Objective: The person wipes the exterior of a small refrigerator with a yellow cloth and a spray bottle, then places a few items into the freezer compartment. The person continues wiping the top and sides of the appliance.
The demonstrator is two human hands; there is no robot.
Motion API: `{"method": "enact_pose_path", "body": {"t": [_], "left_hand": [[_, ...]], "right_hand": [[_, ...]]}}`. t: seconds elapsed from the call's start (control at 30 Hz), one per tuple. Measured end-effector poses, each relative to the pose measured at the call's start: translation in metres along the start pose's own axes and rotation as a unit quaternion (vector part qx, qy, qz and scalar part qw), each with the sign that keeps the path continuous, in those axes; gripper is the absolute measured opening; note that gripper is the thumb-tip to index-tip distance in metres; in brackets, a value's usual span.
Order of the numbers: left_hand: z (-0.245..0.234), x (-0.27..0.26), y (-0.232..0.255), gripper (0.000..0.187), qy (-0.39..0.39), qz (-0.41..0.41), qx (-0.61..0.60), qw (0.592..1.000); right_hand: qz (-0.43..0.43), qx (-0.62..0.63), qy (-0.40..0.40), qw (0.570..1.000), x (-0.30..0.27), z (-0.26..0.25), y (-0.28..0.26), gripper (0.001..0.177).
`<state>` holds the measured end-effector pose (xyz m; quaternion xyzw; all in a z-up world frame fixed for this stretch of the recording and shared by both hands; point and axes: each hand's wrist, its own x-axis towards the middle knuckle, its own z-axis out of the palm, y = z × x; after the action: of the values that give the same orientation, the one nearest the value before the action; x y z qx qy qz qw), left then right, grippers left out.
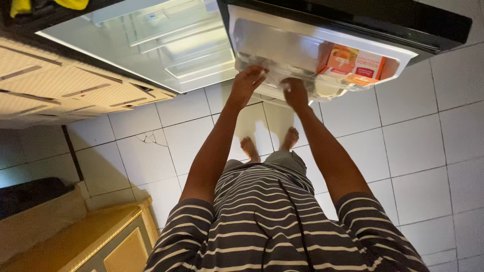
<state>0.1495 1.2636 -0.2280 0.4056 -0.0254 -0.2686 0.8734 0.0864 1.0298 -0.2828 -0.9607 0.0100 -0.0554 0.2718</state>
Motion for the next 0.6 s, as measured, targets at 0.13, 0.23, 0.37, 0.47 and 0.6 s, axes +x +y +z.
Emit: {"method": "enact_pose_path", "body": {"t": [0.13, 0.23, 0.37, 0.47, 0.6], "left_hand": [[-0.035, -0.006, 0.001, 0.045, 0.012, 0.062, 0.053, 0.997], [-0.052, -0.016, 0.006, 0.059, 0.031, 0.073, 0.136, 0.988], [-0.046, -0.033, -0.002, 0.079, 0.052, 0.039, 0.256, 0.965], [-0.026, -0.036, -0.014, 0.103, 0.065, -0.016, 0.318, 0.946], [-0.012, -0.030, -0.030, 0.100, 0.123, -0.161, 0.195, 0.960]], "right_hand": [[0.217, 0.361, -0.022, 0.907, 0.014, 0.002, 0.034, 0.030], [0.251, 0.653, -0.066, 0.711, 0.015, -0.016, 0.045, 0.024], [0.212, 0.660, -0.069, 0.718, 0.012, -0.046, 0.042, 0.024], [0.257, 0.694, -0.123, 0.662, 0.011, -0.072, 0.029, 0.035], [0.211, 0.702, -0.178, 0.657, 0.006, -0.088, 0.012, 0.043]]}}
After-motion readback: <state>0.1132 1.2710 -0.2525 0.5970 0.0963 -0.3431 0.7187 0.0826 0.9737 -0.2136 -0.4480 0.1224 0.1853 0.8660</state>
